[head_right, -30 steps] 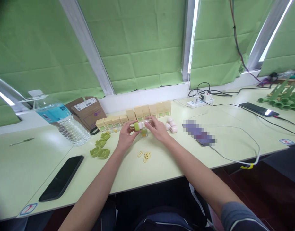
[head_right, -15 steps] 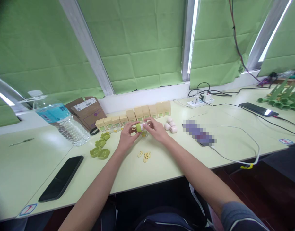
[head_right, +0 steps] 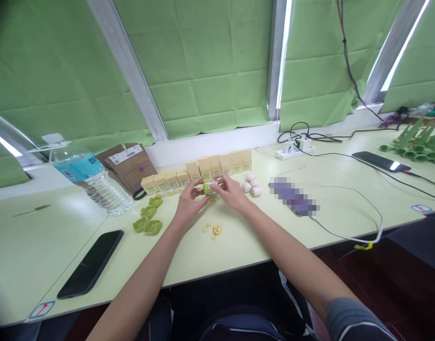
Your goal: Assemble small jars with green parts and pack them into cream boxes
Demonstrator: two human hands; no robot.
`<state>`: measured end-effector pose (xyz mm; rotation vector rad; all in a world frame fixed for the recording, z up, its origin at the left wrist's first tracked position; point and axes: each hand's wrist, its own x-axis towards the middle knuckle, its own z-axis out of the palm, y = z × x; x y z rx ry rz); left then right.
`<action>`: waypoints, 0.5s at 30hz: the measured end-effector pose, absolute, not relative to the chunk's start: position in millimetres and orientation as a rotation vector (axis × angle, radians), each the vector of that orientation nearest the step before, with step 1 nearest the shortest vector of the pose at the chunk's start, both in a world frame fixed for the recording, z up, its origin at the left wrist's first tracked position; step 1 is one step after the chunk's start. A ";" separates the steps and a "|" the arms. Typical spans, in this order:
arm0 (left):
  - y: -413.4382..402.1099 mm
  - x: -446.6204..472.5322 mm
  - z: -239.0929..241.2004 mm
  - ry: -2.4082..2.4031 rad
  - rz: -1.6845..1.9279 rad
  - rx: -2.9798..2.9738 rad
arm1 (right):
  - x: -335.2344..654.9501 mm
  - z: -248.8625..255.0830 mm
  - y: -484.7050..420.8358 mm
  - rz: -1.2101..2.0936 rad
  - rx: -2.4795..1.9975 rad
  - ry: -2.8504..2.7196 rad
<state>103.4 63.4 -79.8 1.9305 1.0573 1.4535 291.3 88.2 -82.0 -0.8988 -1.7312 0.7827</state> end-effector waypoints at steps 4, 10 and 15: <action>62.7 104.0 -80.3 1.065 1.447 1.881 | 291.6 -80.3 86.5 0.799 -0.912 -1.729; 67.6 103.6 -83.6 1.023 1.559 1.789 | 292.3 -78.4 84.3 0.839 -0.836 -1.766; 66.6 104.5 -84.3 0.994 1.547 1.817 | 292.8 -77.3 83.3 0.854 -0.820 -1.747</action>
